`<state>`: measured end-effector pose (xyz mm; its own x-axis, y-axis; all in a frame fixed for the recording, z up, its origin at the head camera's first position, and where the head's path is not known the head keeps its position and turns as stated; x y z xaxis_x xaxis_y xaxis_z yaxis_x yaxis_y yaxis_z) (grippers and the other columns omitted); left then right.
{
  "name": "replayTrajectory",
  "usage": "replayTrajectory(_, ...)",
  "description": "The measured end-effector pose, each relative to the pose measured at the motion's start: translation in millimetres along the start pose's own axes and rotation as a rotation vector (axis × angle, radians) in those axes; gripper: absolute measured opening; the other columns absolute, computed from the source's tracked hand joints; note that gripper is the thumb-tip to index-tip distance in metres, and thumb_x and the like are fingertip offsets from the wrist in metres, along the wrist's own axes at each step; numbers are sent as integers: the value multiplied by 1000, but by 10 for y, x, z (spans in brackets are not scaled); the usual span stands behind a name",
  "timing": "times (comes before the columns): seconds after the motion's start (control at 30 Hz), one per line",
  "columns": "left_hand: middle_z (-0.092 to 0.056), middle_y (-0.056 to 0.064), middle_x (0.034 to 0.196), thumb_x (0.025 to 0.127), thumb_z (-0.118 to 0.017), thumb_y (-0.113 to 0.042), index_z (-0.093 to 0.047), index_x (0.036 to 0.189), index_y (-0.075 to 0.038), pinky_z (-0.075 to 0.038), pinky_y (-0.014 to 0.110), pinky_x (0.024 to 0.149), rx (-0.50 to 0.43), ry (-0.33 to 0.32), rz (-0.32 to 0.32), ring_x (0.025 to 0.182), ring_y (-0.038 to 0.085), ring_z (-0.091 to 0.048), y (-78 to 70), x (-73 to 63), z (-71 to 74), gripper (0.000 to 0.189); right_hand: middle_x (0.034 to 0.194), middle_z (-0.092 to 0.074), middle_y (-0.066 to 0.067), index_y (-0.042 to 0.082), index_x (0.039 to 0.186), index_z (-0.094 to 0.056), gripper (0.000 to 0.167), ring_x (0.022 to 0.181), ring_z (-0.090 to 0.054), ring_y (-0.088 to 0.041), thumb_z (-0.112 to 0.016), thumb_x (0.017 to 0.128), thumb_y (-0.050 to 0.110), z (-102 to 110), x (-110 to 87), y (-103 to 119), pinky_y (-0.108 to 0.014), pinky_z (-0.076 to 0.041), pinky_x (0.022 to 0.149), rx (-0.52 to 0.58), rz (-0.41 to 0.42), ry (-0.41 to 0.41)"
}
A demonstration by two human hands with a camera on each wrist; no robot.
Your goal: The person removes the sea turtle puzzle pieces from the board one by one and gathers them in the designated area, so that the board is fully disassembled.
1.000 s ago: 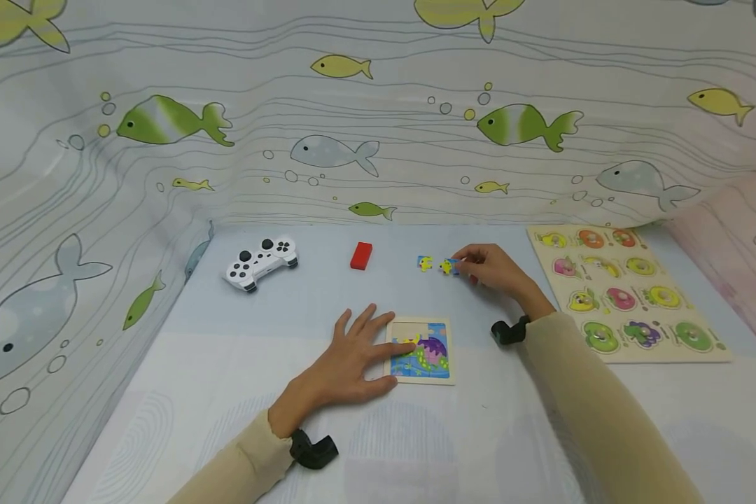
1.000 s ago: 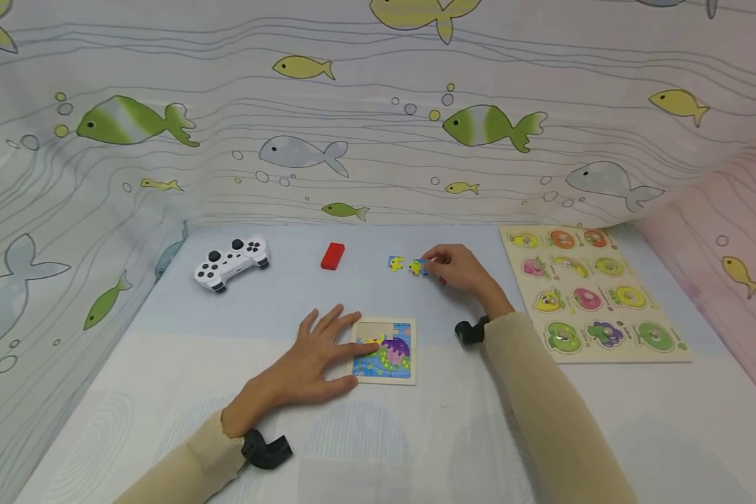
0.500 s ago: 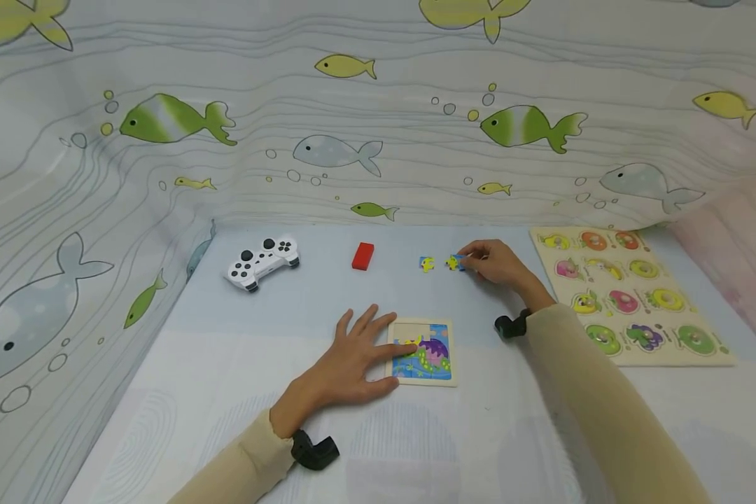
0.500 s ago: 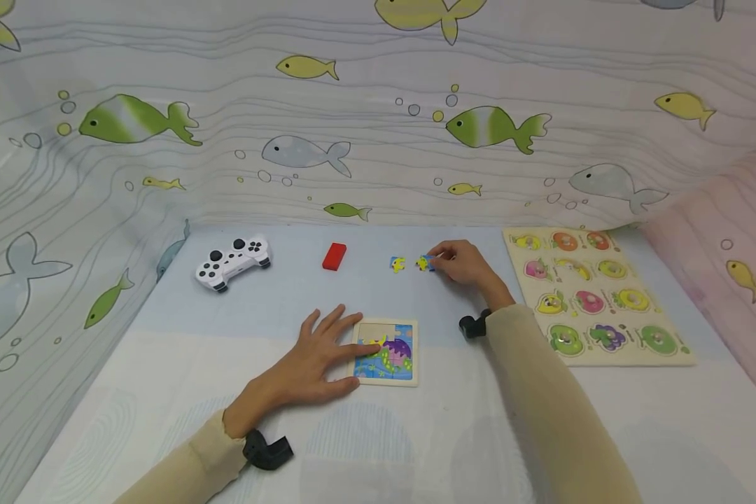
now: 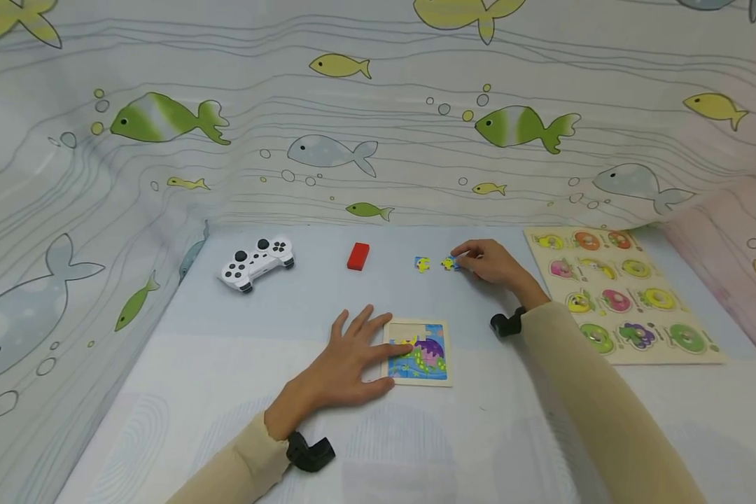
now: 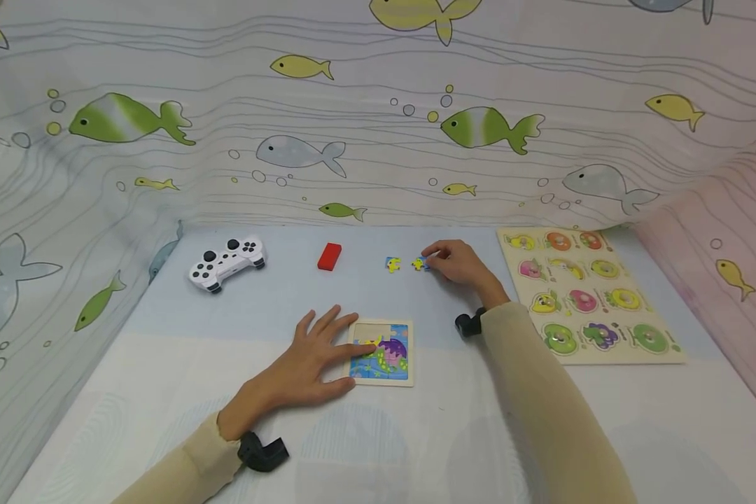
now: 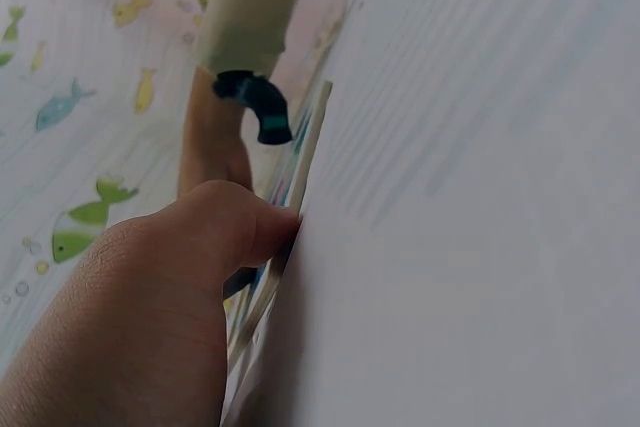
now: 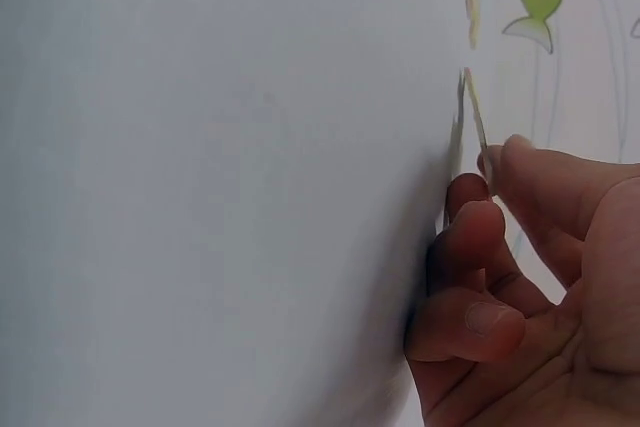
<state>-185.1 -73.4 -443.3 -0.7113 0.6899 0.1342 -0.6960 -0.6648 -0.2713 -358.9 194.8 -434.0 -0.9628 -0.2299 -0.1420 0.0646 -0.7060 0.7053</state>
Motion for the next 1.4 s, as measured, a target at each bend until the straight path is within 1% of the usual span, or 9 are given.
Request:
replayTrajectory(0.13, -35, 7, 165, 94, -53, -57, -50, 146, -49, -12, 75, 116, -4, 0, -8, 156, 43, -19, -2, 1, 8, 53, 112, -62, -12, 14, 129, -68, 33, 77, -57, -19, -66, 99, 25, -13, 5, -3, -28, -47, 69, 9, -26, 16)
replayTrajectory(0.3, -34, 7, 165, 94, -53, -57, -51, 146, -48, -10, 75, 116, -18, 8, 4, 157, 42, -17, 6, 4, 11, 53, 108, -60, -10, 10, 128, -67, 38, 83, -55, -20, -75, 93, 22, -24, 14, 10, -26, -49, 68, 18, -12, 22)
replayTrajectory(0.43, -34, 8, 165, 93, -54, -56, -52, 146, -47, -10, 75, 116, -26, 4, 3, 157, 43, -17, 5, 3, 13, 53, 108, -60, -11, 10, 127, -68, 37, 90, -54, -24, -76, 92, 22, -29, 21, 27, -28, -49, 70, -9, 2, 12)
replayTrajectory(0.6, -34, 7, 165, 93, -54, -57, -51, 146, -48, -10, 75, 116, -24, 3, 4, 157, 42, -17, 10, -14, 13, 53, 115, -62, -14, 12, 128, -68, 38, 100, -54, -29, -75, 93, 24, -39, 25, 58, -34, -45, 80, -74, -3, 11)
replayTrajectory(0.7, -34, 7, 165, 94, -54, -57, -50, 146, -49, -10, 74, 117, -26, 3, 4, 157, 42, -17, 12, -20, 9, 53, 120, -61, -16, 12, 130, -68, 39, 104, -53, -30, -74, 93, 24, -44, 21, 68, -38, -44, 85, -100, -13, 14)
replayTrajectory(0.9, -32, 6, 166, 94, -53, -57, -49, 147, -50, -9, 74, 117, -20, 15, 6, 158, 41, -15, 18, -9, -8, 54, 121, -61, -17, 12, 131, -68, 40, 105, -52, -31, -74, 93, 24, -29, 4, 84, -41, -44, 89, -109, -21, 14)
replayTrajectory(1.27, -31, 6, 166, 93, -52, -58, -48, 147, -50, -9, 74, 117, -17, 23, 12, 158, 41, -16, 14, 4, 1, 54, 119, -60, -17, 13, 130, -68, 41, 102, -51, -30, -74, 92, 24, -15, -1, 90, -36, -44, 83, -105, -36, 21)
replayTrajectory(1.33, -31, 6, 166, 94, -52, -58, -49, 147, -50, -9, 74, 117, -20, 25, 13, 157, 41, -16, 13, 1, 4, 54, 119, -61, -17, 13, 130, -69, 41, 102, -52, -30, -75, 91, 25, -24, 8, 96, -36, -44, 82, -100, -30, 14)
replayTrajectory(1.4, -31, 6, 166, 94, -52, -58, -49, 146, -50, -9, 74, 117, -22, 26, 13, 157, 41, -16, 13, -5, 3, 54, 118, -62, -18, 12, 129, -69, 40, 101, -52, -30, -75, 91, 25, -38, 22, 122, -36, -43, 81, -99, -5, -2)
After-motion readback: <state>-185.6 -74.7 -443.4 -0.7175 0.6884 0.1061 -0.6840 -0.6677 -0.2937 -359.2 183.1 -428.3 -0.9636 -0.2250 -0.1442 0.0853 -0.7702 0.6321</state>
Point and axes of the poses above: each hand's wrist, its own x-axis towards the middle knuckle, its own z-axis out of the back of the hand, y = z × x, the point moved 7 cm from there along x, towards the middle knuckle
